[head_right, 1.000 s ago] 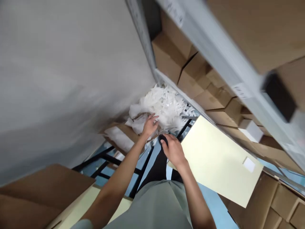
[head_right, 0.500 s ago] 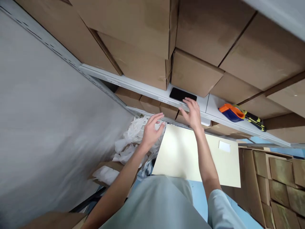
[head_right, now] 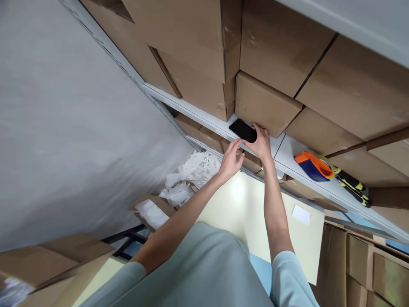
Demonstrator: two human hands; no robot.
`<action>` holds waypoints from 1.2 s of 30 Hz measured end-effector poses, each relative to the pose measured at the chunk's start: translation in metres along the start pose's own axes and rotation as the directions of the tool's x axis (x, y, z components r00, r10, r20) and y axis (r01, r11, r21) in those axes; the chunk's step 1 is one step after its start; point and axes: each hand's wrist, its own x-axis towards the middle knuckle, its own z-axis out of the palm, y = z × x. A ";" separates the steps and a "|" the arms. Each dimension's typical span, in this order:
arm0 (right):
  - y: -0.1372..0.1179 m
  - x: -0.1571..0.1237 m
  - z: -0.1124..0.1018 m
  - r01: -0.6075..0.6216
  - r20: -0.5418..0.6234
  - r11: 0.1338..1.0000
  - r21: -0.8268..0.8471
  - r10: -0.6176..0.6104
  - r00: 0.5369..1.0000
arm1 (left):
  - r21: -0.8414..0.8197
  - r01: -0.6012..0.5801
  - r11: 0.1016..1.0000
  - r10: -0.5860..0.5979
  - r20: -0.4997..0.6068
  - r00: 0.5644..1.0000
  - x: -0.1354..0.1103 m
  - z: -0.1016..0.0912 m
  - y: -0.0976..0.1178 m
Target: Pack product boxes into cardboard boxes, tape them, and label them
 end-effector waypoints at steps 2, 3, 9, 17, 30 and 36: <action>0.002 0.001 0.001 0.012 0.003 1.000 -0.020 -0.012 1.000 | -0.018 0.010 1.000 -0.011 -0.022 1.000 -0.003 0.005 0.002; 0.003 0.002 0.001 0.020 0.005 0.999 -0.029 -0.020 1.000 | -0.030 0.015 0.999 -0.016 -0.033 0.999 -0.005 0.008 0.002; 0.007 0.006 0.002 0.041 0.024 0.998 -0.053 -0.040 0.999 | -0.095 0.046 0.994 -0.053 -0.066 0.996 -0.013 0.023 0.008; 0.007 0.006 0.000 0.031 0.078 0.998 -0.052 -0.026 0.997 | -0.118 0.070 0.991 -0.085 -0.127 0.988 -0.015 0.029 0.007; 0.010 0.009 0.000 0.099 0.112 0.985 -0.141 -0.084 0.990 | -0.230 0.068 0.971 -0.107 -0.163 0.981 -0.010 0.030 0.015; 0.003 0.010 -0.004 0.047 0.151 0.987 -0.153 -0.024 0.988 | -0.263 0.072 0.962 -0.119 -0.171 0.978 -0.010 0.031 0.018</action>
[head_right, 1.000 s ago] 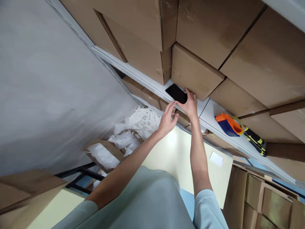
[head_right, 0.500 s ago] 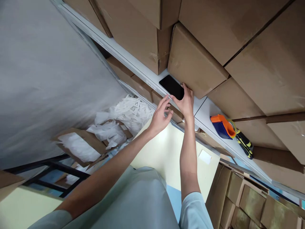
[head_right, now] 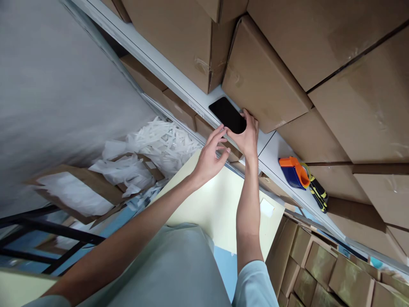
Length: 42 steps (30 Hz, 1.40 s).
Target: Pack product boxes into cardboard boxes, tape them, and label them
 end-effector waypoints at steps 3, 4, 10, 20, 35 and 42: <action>0.001 0.000 -0.001 0.018 0.018 0.999 -0.042 -0.017 1.000 | -0.018 -0.001 1.000 0.001 0.001 1.000 0.000 -0.001 0.000; 0.002 0.000 0.000 0.025 0.014 0.999 -0.037 -0.025 1.000 | -0.025 -0.002 1.000 0.002 0.001 1.000 -0.001 -0.001 0.000; 0.012 0.000 0.007 0.059 -0.081 0.990 0.129 -0.049 0.996 | -0.068 -0.015 0.998 0.015 -0.003 1.000 -0.001 0.001 -0.001; 0.020 0.000 0.009 0.090 -0.101 0.985 0.146 -0.076 0.992 | -0.086 -0.011 0.996 0.010 -0.004 1.000 -0.001 0.004 -0.002; 0.024 0.001 0.013 0.137 -0.137 0.984 0.110 -0.121 0.983 | -0.075 -0.014 0.997 0.014 0.002 1.000 -0.001 0.006 -0.004; 0.031 0.002 0.019 0.146 -0.170 0.983 0.115 -0.125 0.977 | -0.061 0.001 0.998 0.000 0.013 1.000 -0.001 0.005 -0.004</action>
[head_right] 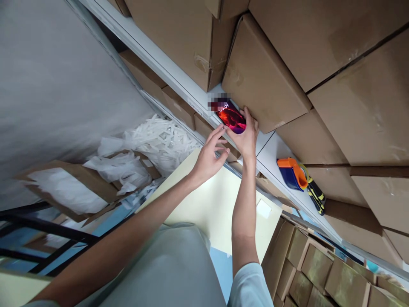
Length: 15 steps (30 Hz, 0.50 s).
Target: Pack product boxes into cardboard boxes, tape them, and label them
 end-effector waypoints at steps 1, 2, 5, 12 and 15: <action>0.000 0.000 0.000 0.004 -0.005 1.000 0.002 -0.004 1.000 | 0.002 0.002 1.000 -0.002 0.002 1.000 0.000 0.000 0.000; 0.000 0.000 0.001 0.006 -0.008 1.000 0.004 -0.006 1.000 | 0.003 0.004 1.000 -0.004 0.002 1.000 0.000 0.001 0.000; 0.001 0.000 0.002 0.007 -0.014 1.000 0.006 -0.007 1.000 | 0.003 0.002 1.000 -0.002 -0.004 1.000 0.000 0.003 -0.001; 0.001 -0.001 0.004 0.000 -0.021 1.000 0.020 0.001 1.000 | 0.015 0.002 1.000 -0.002 -0.019 1.000 0.001 0.005 -0.001; -0.004 0.000 0.002 -0.023 -0.003 1.000 0.013 0.023 1.000 | 0.009 0.006 1.000 -0.006 -0.033 0.999 0.001 0.007 -0.001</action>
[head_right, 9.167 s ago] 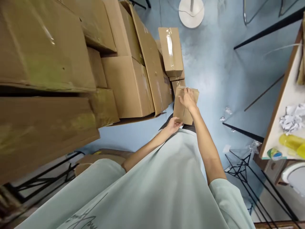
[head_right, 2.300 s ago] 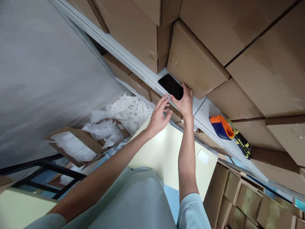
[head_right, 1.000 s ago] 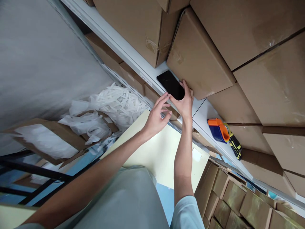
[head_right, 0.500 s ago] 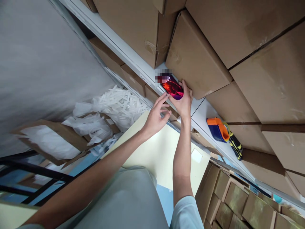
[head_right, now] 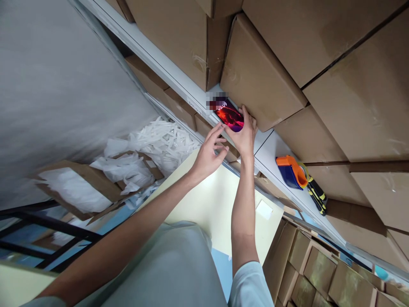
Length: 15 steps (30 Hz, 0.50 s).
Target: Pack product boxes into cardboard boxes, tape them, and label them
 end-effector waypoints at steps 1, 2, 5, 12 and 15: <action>-0.002 0.000 -0.001 -0.008 0.008 1.000 -0.003 0.008 1.000 | -0.002 0.002 1.000 -0.002 -0.002 1.000 0.000 0.001 0.000; -0.005 0.000 -0.003 -0.016 0.014 1.000 -0.004 0.016 1.000 | -0.004 0.004 1.000 -0.004 -0.002 1.000 0.000 0.001 0.000; -0.011 0.001 -0.006 -0.024 0.017 1.000 0.006 0.024 1.000 | -0.003 0.010 1.000 -0.010 0.000 1.000 -0.001 0.002 0.000; -0.012 0.000 -0.007 0.005 0.012 1.000 0.005 -0.005 1.000 | -0.002 0.023 1.000 -0.023 0.012 1.000 0.000 -0.001 0.003; -0.012 0.000 -0.007 -0.012 0.006 1.000 0.020 0.012 1.000 | -0.007 0.021 1.000 -0.021 0.017 1.000 0.000 -0.002 0.003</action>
